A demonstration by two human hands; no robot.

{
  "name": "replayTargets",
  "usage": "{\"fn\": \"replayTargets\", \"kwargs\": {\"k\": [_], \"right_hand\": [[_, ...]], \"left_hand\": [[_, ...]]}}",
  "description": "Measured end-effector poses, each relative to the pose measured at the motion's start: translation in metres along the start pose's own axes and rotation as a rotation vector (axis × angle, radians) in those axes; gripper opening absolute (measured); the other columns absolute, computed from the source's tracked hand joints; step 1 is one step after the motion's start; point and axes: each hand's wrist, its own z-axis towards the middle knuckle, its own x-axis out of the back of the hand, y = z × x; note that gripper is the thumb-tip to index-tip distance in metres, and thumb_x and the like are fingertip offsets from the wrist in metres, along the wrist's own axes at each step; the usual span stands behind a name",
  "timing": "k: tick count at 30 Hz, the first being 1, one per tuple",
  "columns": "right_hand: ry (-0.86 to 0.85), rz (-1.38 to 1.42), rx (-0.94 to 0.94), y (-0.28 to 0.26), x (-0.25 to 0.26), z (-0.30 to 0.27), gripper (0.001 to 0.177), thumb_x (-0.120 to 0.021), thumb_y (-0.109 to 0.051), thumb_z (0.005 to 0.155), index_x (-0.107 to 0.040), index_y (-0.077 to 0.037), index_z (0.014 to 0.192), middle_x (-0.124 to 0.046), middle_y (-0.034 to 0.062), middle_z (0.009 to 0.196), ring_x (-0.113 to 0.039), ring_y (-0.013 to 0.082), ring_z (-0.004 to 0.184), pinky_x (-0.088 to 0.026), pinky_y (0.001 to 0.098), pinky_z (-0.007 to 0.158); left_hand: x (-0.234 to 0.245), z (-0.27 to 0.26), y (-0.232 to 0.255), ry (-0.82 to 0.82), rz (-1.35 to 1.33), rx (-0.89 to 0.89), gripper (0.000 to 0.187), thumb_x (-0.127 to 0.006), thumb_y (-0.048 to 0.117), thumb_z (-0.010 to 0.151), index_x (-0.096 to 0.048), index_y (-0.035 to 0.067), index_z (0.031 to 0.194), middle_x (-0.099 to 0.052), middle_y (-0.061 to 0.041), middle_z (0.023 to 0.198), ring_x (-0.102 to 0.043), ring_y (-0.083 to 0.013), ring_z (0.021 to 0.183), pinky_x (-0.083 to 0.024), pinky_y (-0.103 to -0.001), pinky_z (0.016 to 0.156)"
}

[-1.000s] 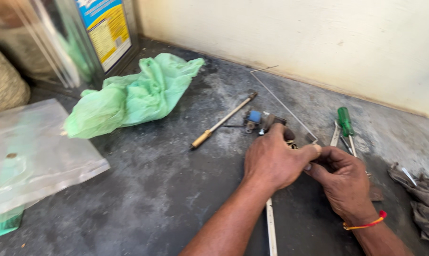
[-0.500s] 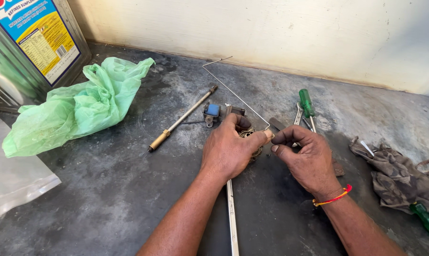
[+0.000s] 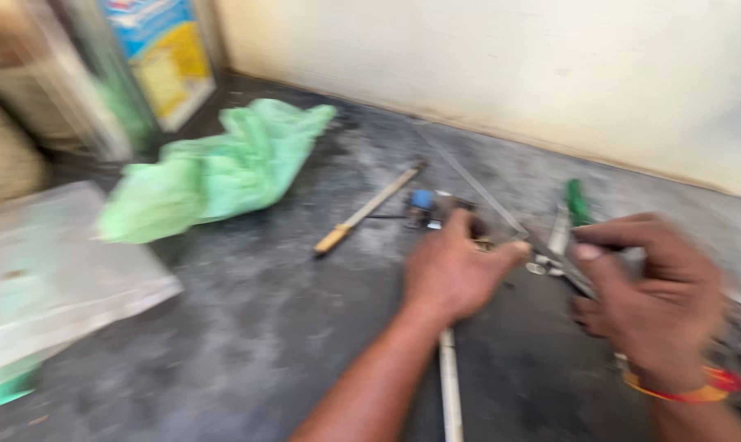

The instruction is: The person disassembles and wipes a small mechanical part by hand on a workbench, handling a wire armature, a spring, and a metal housing while using a cloth to clean the components.

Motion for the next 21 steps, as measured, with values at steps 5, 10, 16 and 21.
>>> {"fn": "replayTargets", "kwargs": {"k": [5, 10, 16, 21], "right_hand": [[-0.626, -0.544, 0.508, -0.05, -0.059, 0.062, 0.02, -0.076, -0.027, 0.082, -0.079, -0.011, 0.094, -0.072, 0.0068, 0.087, -0.07, 0.0234, 0.081, -0.055, 0.0435, 0.076], [-1.0, -0.966, 0.571, -0.059, -0.167, 0.103, 0.021, -0.075, -0.03, 0.08, -0.079, -0.016, 0.095, -0.074, 0.0096, 0.094, -0.068, 0.0324, 0.096, -0.052, 0.0498, 0.086], [-1.032, -1.062, 0.774, -0.041, -0.192, 0.098, 0.018, -0.071, -0.024, 0.078, -0.08, -0.016, 0.091, -0.074, 0.0108, 0.085, -0.07, 0.0347, 0.084, -0.053, 0.0508, 0.083], [-1.073, -0.863, 0.816, -0.042, -0.187, 0.093, 0.017, -0.07, -0.022, 0.073, -0.076, -0.01, 0.084, -0.073, 0.0119, 0.075, -0.069, 0.0345, 0.078, -0.049, 0.0522, 0.084]], "left_hand": [[-0.011, 0.002, -0.006, -0.049, 0.011, -0.048, 0.078, -0.071, 0.065, 0.074, -0.064, 0.004, 0.123, -0.073, -0.02, 0.115, -0.069, -0.0361, 0.109, -0.052, -0.049, 0.093], [-0.009, 0.008, -0.013, -0.04, 0.057, -0.087, 0.075, -0.067, 0.066, 0.078, -0.067, 0.003, 0.117, -0.072, -0.021, 0.115, -0.069, -0.0362, 0.106, -0.054, -0.05, 0.091], [-0.029, 0.018, -0.029, -0.062, 0.118, -0.175, 0.047, -0.061, 0.053, 0.084, -0.078, 0.014, 0.105, -0.078, -0.016, 0.109, -0.073, -0.0348, 0.103, -0.056, -0.052, 0.089], [-0.024, 0.015, -0.024, -0.051, 0.004, -0.162, 0.055, -0.061, 0.055, 0.08, -0.074, 0.013, 0.112, -0.077, -0.012, 0.11, -0.072, -0.0322, 0.1, -0.056, -0.051, 0.082]]}}
